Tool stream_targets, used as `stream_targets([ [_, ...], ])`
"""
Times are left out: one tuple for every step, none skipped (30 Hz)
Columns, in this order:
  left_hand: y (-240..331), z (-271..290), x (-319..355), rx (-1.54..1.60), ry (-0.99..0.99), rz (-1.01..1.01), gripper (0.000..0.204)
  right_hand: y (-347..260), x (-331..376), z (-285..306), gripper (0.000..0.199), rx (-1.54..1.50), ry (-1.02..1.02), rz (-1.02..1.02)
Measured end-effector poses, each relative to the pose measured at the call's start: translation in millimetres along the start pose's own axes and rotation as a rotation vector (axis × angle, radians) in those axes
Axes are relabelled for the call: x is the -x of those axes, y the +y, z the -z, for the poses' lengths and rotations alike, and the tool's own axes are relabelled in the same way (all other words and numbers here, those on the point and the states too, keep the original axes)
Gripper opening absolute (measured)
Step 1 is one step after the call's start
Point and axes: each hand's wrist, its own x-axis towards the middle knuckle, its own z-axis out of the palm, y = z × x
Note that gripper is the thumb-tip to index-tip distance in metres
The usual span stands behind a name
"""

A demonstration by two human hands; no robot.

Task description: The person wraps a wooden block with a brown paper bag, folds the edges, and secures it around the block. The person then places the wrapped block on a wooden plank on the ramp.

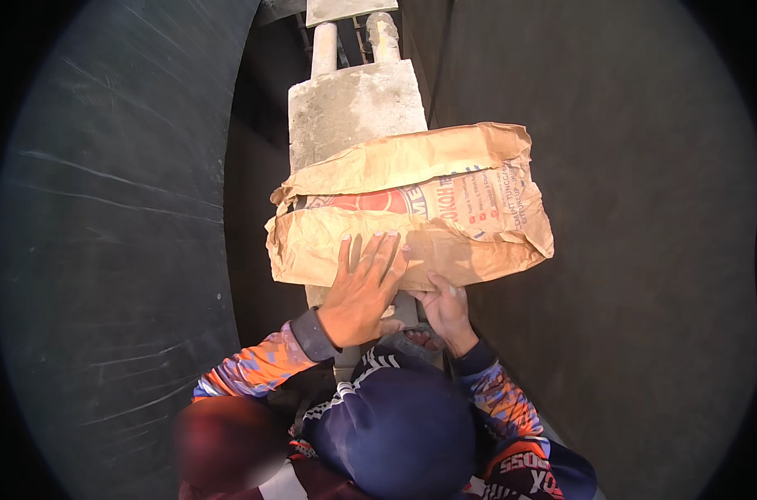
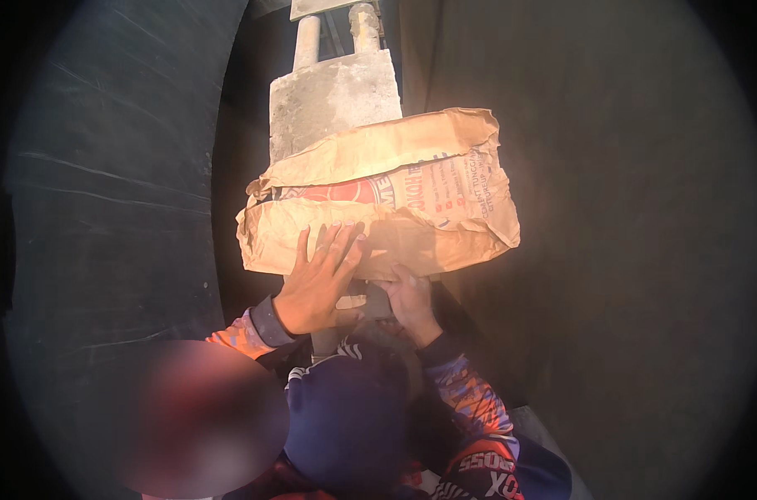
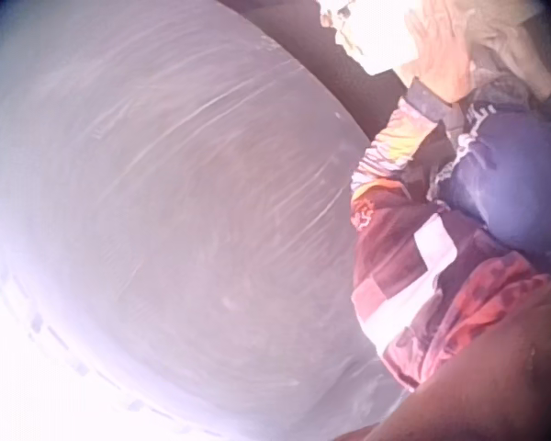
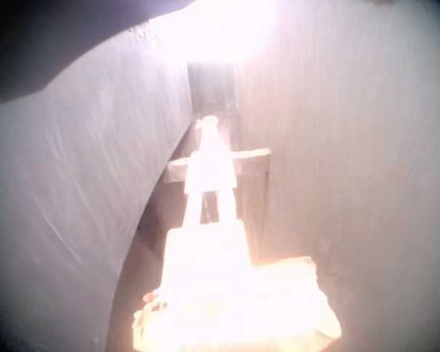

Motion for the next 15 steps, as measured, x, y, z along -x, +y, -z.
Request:
stream_targets([
  [-20.1,6.8,2.9,-0.069,0.018,-0.001,0.113,-4.7,-3.1,-9.9,0.038,0.008,0.049,-0.055],
  [-38.9,10.8,4.0,-0.089,-0.091,0.015,0.113,-8.4,-8.5,-16.7,0.039,-0.01,0.069,-0.07],
  [-56.5,12.4,4.6,-0.116,-0.138,0.009,0.114,-11.2,-13.0,-20.6,0.04,-0.026,0.079,-0.143],
  [-72.5,9.9,6.5,-0.153,-0.183,0.01,0.114,-12.2,-15.7,-21.7,0.042,-0.019,0.062,-0.188],
  [-83.7,7.1,2.5,-0.157,-0.166,-0.037,0.103,-17.1,-20.4,-21.7,0.043,-0.011,0.07,-0.237],
  [-86.8,0.5,5.8,-0.15,-0.181,-0.047,0.098,-21.3,-18.6,-20.5,0.045,0.007,0.121,-0.307],
  [-93.1,-4.2,5.2,-0.142,-0.156,-0.062,0.093,-31.2,-21.6,-21.9,0.045,0.065,-0.006,-0.389],
  [-95.7,-11.9,6.2,-0.123,-0.2,-0.055,0.089,-42.2,-17.9,-23.0,0.046,0.141,-0.076,-0.499],
  [-97.5,-15.1,6.0,-0.072,-0.138,-0.073,0.084,-57.7,-16.0,-29.4,0.046,0.26,-0.09,-0.647],
  [-98.5,-18.9,5.7,-0.04,-0.139,-0.068,0.08,-76.1,-12.3,-37.6,0.049,0.583,-0.254,-0.707],
  [-98.7,-20.7,5.5,-0.006,-0.122,-0.062,0.075,-96.3,-5.1,-49.5,0.053,0.965,-0.359,-0.792],
  [-100.4,-20.7,3.9,-0.003,-0.147,-0.072,0.074,-115.4,-0.9,-63.4,0.056,1.382,-0.393,-0.851],
  [-102.2,-20.3,2.5,-0.007,-0.148,-0.085,0.072,-131.7,11.5,-77.4,0.061,1.598,-0.431,-0.699],
  [-104.6,-17.0,1.2,-0.013,-0.148,-0.099,0.07,-147.6,23.5,-91.8,0.066,1.836,-0.388,-0.518],
  [-107.9,-15.2,-1.5,-0.012,-0.176,-0.115,0.067,-156.7,27.0,-102.6,0.071,2.074,-0.359,-0.393],
])
